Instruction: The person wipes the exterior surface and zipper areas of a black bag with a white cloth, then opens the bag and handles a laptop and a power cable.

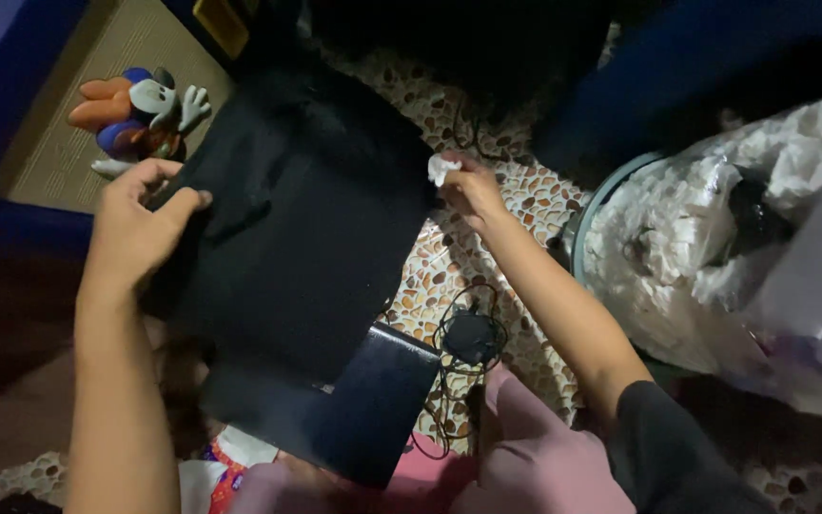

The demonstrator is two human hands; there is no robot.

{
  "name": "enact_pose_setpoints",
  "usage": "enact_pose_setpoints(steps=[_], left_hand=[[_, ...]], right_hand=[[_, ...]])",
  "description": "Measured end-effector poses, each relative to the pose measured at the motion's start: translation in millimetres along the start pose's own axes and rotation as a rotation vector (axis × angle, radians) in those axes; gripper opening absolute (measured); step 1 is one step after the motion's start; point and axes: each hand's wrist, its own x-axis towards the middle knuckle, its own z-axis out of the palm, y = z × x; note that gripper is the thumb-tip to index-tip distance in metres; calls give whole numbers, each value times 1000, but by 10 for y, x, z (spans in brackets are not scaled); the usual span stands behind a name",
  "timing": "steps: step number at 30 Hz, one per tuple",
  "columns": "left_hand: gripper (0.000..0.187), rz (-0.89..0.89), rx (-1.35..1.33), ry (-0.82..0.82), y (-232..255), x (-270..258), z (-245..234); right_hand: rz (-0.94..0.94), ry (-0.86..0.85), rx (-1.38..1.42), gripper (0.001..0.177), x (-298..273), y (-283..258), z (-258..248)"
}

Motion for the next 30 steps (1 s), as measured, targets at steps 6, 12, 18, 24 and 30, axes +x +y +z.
enact_pose_setpoints(steps=[6,12,18,24,30], left_hand=[[28,-7,-31,13,424,53,160],[29,20,-137,-29,444,72,172],[30,1,-121,-40,497,66,145],[31,31,-69,-47,444,58,160],[32,62,-43,-47,440,40,167]], right_hand=[[-463,166,-512,39,1038,419,-132],[-481,239,-805,29,1032,342,106],[-683,74,-909,36,733,87,469],[-818,88,-1033,38,685,-46,586],[-656,93,-948,33,756,-31,575]])
